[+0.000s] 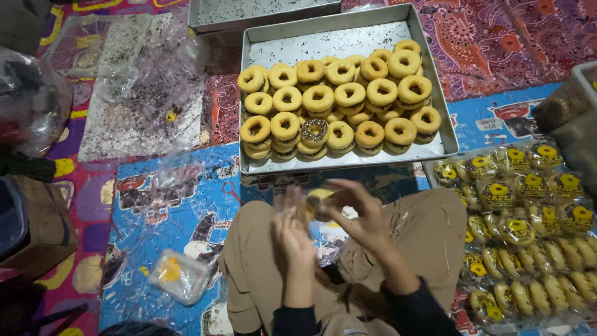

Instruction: The person sits on the floor and repeatedly picks donuts from a metal tray, places them into small clear plastic bags, and sets the filled bags aside. The person handles both plain and chocolate-sprinkled donuts.

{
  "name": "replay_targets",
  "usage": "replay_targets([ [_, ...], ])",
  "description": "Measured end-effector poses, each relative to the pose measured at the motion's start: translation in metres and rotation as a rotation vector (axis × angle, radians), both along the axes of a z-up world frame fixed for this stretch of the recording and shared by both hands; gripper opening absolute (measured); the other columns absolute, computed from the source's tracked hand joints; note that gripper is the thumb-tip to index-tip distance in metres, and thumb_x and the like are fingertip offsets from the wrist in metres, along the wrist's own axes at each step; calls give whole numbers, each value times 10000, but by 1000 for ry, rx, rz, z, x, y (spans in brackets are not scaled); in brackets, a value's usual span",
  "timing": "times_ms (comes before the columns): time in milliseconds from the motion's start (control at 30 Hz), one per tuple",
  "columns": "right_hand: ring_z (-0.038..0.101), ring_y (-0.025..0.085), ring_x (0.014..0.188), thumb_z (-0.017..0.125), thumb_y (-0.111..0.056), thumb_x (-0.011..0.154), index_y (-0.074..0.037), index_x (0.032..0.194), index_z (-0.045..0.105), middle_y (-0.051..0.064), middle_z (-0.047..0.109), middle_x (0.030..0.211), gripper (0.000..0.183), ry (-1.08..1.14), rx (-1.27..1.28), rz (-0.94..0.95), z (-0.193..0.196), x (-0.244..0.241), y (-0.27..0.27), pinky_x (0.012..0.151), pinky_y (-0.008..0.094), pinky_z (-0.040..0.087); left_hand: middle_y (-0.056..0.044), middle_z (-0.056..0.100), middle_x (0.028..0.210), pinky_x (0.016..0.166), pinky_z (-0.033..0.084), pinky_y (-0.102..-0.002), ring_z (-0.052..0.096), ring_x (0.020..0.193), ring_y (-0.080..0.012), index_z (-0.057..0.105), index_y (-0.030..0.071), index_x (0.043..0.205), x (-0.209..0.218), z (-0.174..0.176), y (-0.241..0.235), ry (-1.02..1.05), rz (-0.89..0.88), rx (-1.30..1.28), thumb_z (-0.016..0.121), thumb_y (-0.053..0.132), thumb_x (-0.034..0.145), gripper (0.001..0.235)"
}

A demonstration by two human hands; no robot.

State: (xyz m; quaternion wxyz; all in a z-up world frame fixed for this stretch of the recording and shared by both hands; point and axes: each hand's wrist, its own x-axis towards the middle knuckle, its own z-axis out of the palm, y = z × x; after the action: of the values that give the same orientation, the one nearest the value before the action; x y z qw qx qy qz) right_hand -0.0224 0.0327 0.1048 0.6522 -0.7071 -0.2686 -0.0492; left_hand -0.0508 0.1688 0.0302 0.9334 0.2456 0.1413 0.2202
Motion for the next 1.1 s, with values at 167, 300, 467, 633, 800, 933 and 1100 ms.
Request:
replay_targets([
  [167,826,192,926,764,-41,843,-86,1469,559,67,823,1008,660,210,-468,412,38,28,-42,845,344,634,-120,672,1167,980,501,-291,642,1093,-209,671,1,1155,-3,22,28,-50,-376,844,531,253,1013,322],
  [300,750,227,989,678,-35,927,-71,1383,626,105,749,1097,460,65,-5,330,60,23,-59,899,377,594,-78,657,845,680,507,-347,647,760,-242,726,23,882,-5,81,33,-304,-208,1510,865,58,760,188],
  [467,507,177,731,895,-196,789,-162,1078,796,-19,545,703,308,-377,-222,121,56,6,-57,719,305,430,-69,660,796,640,453,-366,627,718,-252,697,27,862,-20,142,19,-454,16,1719,875,6,719,229],
  [633,498,191,910,790,-353,856,-219,996,750,-62,572,891,198,-899,-271,-188,18,0,-51,910,441,414,-69,725,824,647,511,-328,660,718,-223,753,23,874,-27,163,5,-249,7,1526,861,-47,741,186],
  [800,615,257,1065,663,-239,837,-155,1070,796,39,713,1116,281,-1001,-1078,-521,-65,12,-91,886,485,448,-66,705,848,721,536,-350,654,843,-245,720,41,835,-39,138,35,-271,22,1627,809,-6,712,159],
  [933,705,311,1036,623,-297,930,-146,1160,777,142,763,1127,315,-271,-1360,-12,-121,46,-89,863,470,516,61,666,1154,754,653,-267,774,927,-113,650,55,962,-31,81,67,81,-171,930,650,186,979,133],
  [1100,670,297,1148,774,-265,909,18,1440,511,234,655,1331,657,87,-160,370,-160,52,7,956,415,521,-60,681,746,573,504,-273,642,677,-141,648,1,1001,9,-3,80,511,-106,1092,647,235,1018,234],
])
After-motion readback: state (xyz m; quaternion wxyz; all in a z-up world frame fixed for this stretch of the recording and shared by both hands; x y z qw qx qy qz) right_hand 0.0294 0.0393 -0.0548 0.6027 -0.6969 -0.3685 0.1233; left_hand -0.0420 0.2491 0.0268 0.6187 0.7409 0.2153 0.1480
